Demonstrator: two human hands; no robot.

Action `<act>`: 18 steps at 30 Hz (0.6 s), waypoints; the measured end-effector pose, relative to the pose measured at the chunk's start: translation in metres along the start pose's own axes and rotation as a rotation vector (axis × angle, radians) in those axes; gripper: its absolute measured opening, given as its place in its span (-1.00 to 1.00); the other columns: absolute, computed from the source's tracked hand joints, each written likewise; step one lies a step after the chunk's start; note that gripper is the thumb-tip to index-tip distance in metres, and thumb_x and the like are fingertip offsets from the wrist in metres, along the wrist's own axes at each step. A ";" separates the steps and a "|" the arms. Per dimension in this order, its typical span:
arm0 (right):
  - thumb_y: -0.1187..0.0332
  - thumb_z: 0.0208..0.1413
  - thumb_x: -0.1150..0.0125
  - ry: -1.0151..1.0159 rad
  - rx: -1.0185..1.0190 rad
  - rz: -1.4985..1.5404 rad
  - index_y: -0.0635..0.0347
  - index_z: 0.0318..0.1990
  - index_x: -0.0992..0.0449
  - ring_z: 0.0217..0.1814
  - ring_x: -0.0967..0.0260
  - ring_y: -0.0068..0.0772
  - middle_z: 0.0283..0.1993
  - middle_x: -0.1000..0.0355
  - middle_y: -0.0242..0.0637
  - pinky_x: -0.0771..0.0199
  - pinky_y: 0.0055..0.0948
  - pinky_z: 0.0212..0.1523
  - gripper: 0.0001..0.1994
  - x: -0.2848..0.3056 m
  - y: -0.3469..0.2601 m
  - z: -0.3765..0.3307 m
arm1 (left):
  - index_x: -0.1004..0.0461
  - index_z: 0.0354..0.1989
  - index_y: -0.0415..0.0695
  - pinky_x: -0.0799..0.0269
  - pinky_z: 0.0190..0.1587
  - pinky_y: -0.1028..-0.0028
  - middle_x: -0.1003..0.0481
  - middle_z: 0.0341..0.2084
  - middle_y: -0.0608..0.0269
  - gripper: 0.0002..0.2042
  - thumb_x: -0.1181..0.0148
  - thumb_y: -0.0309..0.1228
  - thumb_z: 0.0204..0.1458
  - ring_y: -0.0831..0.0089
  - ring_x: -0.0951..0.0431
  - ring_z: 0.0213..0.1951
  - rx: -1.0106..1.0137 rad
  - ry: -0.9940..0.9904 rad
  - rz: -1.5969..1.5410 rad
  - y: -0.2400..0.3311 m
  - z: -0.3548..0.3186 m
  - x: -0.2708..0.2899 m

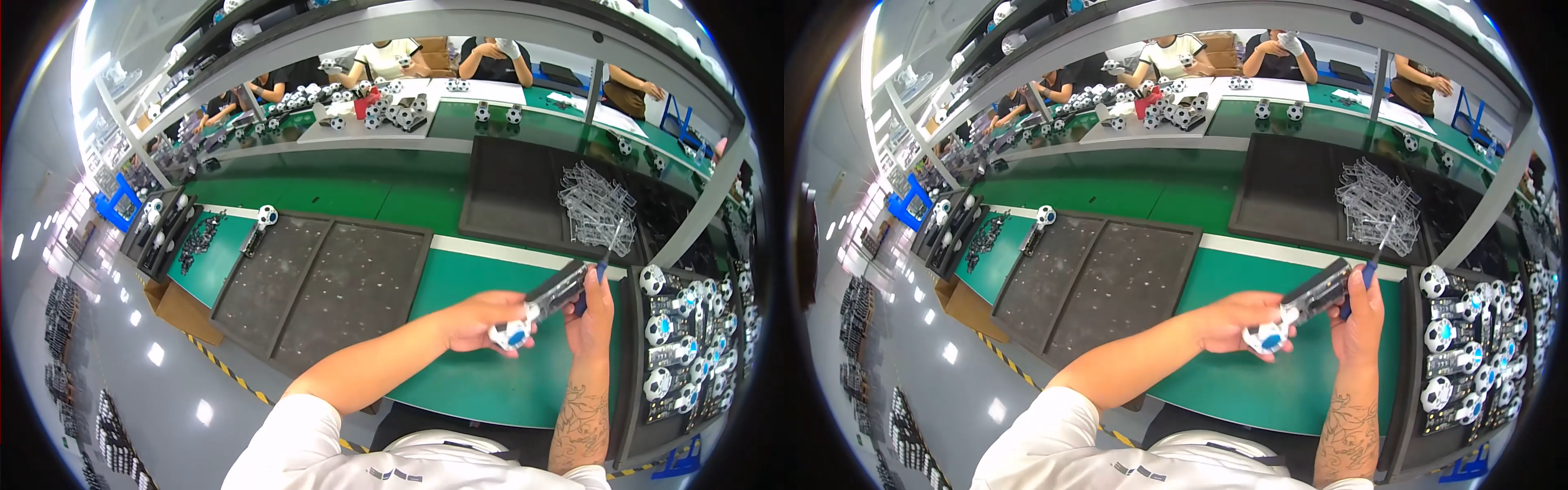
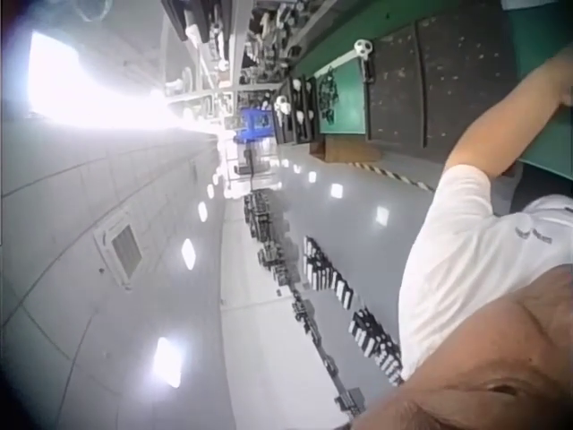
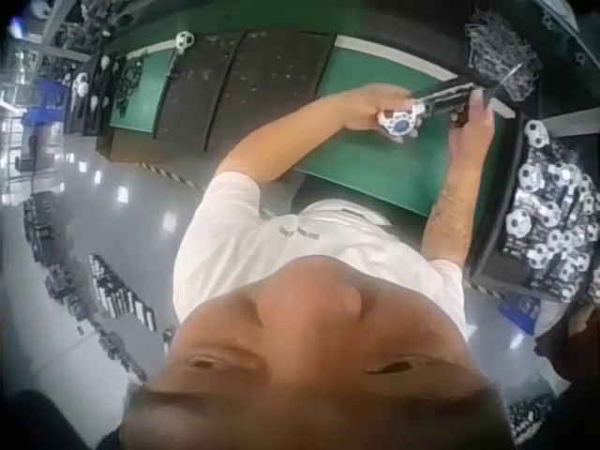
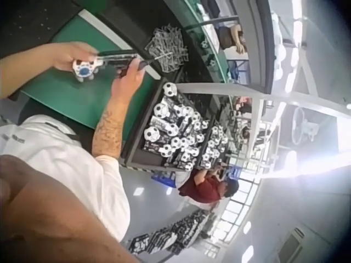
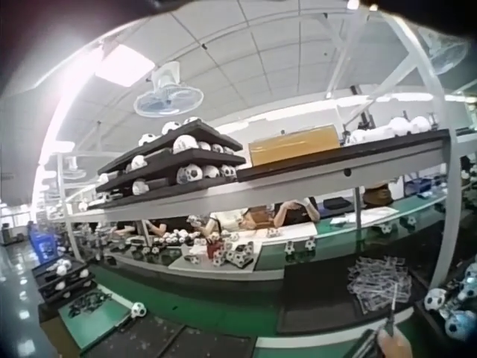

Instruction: Assembling electronic components by attaching parts to a circuit board and using a screwdriver.

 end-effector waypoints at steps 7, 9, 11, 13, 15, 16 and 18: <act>0.32 0.34 -0.28 -0.055 0.112 -0.196 0.11 -0.02 -0.39 -0.52 -0.21 -0.73 -0.33 -0.39 -0.44 -0.24 -0.68 -0.57 -0.79 0.019 0.029 0.017 | -0.52 0.01 -0.11 -0.47 -0.25 0.49 -0.58 -0.22 0.24 -0.69 -0.35 -0.39 0.09 0.42 -0.54 -0.32 -0.075 0.056 0.727 -0.018 0.025 0.024; 0.34 0.32 -0.30 -0.009 0.116 -0.253 0.10 -0.03 -0.38 -0.53 -0.20 -0.73 -0.34 -0.38 -0.45 -0.25 -0.67 -0.57 -0.79 0.018 0.038 0.017 | -0.53 -0.02 -0.12 -0.46 -0.24 0.49 -0.57 -0.24 0.26 -0.70 -0.36 -0.39 0.06 0.44 -0.53 -0.33 -0.097 0.083 0.831 -0.017 0.026 0.033; 0.31 0.36 -0.25 0.024 0.099 -0.290 0.11 -0.01 -0.39 -0.52 -0.19 -0.74 -0.33 -0.39 -0.44 -0.23 -0.68 -0.56 -0.81 0.017 0.042 0.014 | -0.54 -0.06 -0.14 -0.45 -0.23 0.46 -0.57 -0.25 0.28 -0.70 -0.39 -0.38 0.04 0.46 -0.52 -0.33 -0.155 0.018 0.990 -0.018 0.027 0.042; 0.27 0.40 -0.20 0.056 0.091 -0.328 0.11 0.00 -0.41 -0.51 -0.18 -0.75 -0.32 -0.40 -0.43 -0.20 -0.69 -0.56 -0.81 0.017 0.044 0.013 | -0.55 -0.10 -0.15 -0.44 -0.21 0.44 -0.56 -0.27 0.30 -0.70 -0.42 -0.37 0.01 0.48 -0.51 -0.33 -0.220 -0.052 1.153 -0.018 0.028 0.047; 0.27 0.40 -0.18 0.060 0.074 -0.356 0.12 0.01 -0.41 -0.51 -0.18 -0.75 -0.32 -0.40 -0.43 -0.20 -0.69 -0.55 -0.82 0.019 0.047 0.011 | -0.55 -0.11 -0.15 -0.44 -0.22 0.44 -0.57 -0.27 0.30 -0.71 -0.43 -0.37 0.01 0.49 -0.50 -0.34 -0.167 -0.060 1.104 -0.018 0.028 0.048; 0.27 0.41 -0.16 0.064 0.061 -0.379 0.12 0.01 -0.41 -0.51 -0.18 -0.74 -0.32 -0.40 -0.43 -0.20 -0.68 -0.54 -0.82 0.020 0.048 0.009 | -0.56 -0.13 -0.15 -0.43 -0.23 0.45 -0.58 -0.26 0.30 -0.72 -0.43 -0.37 0.01 0.49 -0.50 -0.34 -0.114 -0.069 1.061 -0.019 0.026 0.046; 0.27 0.42 -0.12 0.070 0.039 -0.420 0.13 0.02 -0.41 -0.50 -0.18 -0.73 -0.32 -0.40 -0.43 -0.20 -0.68 -0.52 -0.83 0.019 0.051 0.008 | -0.57 -0.16 -0.15 -0.42 -0.25 0.46 -0.59 -0.26 0.30 -0.74 -0.44 -0.37 0.01 0.50 -0.50 -0.35 -0.010 -0.085 0.980 -0.018 0.023 0.040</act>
Point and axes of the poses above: each hand's wrist, its own z-axis towards the middle knuckle, its own x-axis out of the back of the hand, y = z × x, the point moved 3 cm from there along z, towards the middle knuckle
